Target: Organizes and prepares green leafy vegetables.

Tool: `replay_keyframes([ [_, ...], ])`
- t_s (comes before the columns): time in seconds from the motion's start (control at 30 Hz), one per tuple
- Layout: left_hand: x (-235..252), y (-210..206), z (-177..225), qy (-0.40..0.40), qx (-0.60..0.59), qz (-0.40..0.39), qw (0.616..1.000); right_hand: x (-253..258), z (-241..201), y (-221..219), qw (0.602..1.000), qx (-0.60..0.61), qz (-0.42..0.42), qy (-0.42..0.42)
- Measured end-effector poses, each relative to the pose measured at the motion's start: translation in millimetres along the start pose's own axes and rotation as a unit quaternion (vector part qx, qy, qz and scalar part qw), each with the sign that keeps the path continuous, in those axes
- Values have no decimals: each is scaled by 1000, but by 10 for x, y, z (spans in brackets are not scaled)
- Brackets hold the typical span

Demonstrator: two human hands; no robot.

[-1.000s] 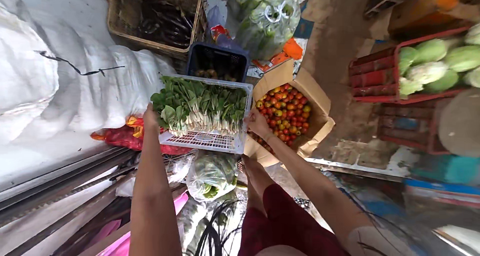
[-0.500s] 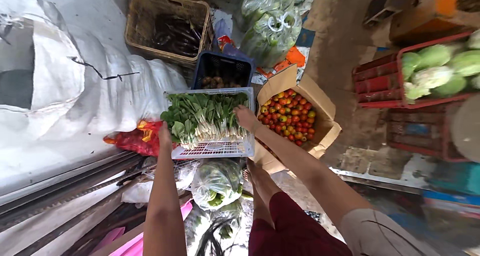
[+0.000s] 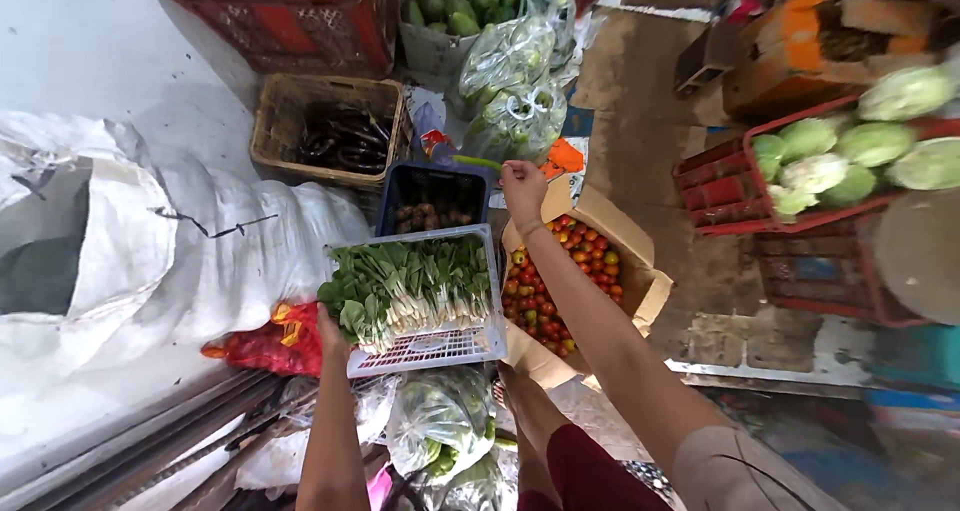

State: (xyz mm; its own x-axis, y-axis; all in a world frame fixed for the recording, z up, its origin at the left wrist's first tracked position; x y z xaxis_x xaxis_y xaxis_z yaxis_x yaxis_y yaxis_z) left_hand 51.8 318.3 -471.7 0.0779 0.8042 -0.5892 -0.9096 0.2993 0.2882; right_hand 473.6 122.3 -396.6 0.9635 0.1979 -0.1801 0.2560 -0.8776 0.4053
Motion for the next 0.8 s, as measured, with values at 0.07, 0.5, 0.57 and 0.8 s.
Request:
replay_keyframes([
  [0.07, -58, -34, 45, -4, -25, -10, 1000, 151, -52, 30, 999, 34, 17, -16],
  [0.5, -70, -97, -36, -37, -141, -8, 989, 522, -670, 422, 997, 58, 1, 42],
  [0.57, -56, -96, -63, -41, -145, -7, 989, 613, -805, 475, 997, 70, -21, 22],
  [0.8, -113, -81, -9, -36, -167, -5, 985, 1385, -1778, 742, 980, 52, -55, 182],
])
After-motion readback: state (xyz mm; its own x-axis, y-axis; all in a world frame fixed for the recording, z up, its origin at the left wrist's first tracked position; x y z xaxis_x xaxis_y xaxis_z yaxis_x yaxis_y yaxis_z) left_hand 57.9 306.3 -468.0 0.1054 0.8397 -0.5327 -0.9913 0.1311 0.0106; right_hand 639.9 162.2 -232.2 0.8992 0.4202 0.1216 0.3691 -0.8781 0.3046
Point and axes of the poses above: each hand's wrist, its own x-axis towards the middle knuckle, its own y-axis out of the back of the hand, z = x × y, the point moved 2 cm from there along x, towards the middle knuckle, and after that the axes turned 1 degree about y, right-handed, at the moved point
